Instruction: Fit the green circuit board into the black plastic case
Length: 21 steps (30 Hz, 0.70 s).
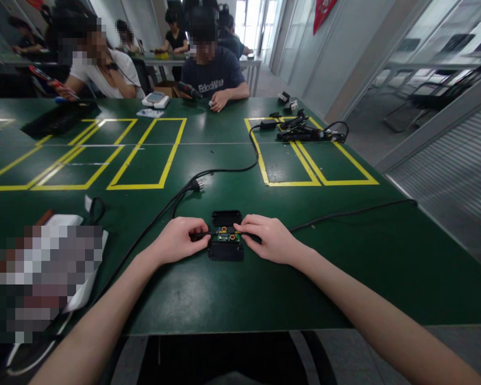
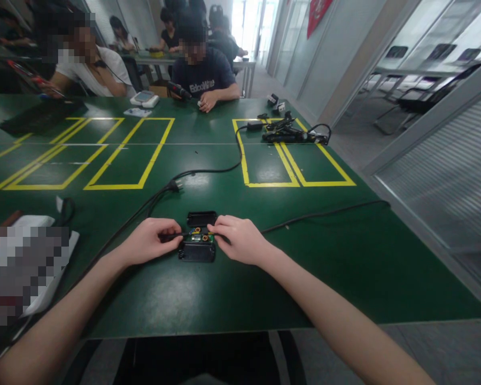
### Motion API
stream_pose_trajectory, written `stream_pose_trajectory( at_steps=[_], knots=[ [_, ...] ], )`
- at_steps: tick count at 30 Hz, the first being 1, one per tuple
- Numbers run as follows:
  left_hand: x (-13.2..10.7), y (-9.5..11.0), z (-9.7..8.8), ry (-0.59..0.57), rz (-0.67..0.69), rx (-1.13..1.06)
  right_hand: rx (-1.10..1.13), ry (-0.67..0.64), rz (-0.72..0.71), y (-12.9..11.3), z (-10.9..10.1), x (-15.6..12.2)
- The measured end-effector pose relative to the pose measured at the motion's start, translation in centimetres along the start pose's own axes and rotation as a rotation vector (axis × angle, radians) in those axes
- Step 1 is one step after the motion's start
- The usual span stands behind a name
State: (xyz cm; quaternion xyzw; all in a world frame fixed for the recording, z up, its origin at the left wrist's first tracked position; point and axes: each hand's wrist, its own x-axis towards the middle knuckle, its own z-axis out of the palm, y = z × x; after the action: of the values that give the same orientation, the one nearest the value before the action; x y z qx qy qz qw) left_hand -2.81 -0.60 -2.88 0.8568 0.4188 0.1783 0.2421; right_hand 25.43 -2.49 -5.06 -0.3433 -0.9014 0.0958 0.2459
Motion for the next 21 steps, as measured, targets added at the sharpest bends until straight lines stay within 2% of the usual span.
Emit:
stream_pose_trajectory(
  at_steps=[8, 12, 17, 21],
  knots=[
    [0.1, -0.1, 0.0, 0.04, -0.006, -0.004, 0.064, 0.06, 0.105, 0.1, -0.4, -0.2],
    [0.0, -0.3, -0.1, 0.052, -0.013, -0.016, 0.033, -0.002, 0.175, 0.9, -1.4, -0.4],
    [0.1, -0.5, -0.1, 0.064, -0.022, 0.006, -0.004, -0.044, 0.167, 1.6, -2.4, -0.6],
    [0.1, -0.4, -0.2, 0.071, -0.031, 0.022, 0.063, -0.08, 0.114, 1.4, -2.6, -0.7]
  ],
)
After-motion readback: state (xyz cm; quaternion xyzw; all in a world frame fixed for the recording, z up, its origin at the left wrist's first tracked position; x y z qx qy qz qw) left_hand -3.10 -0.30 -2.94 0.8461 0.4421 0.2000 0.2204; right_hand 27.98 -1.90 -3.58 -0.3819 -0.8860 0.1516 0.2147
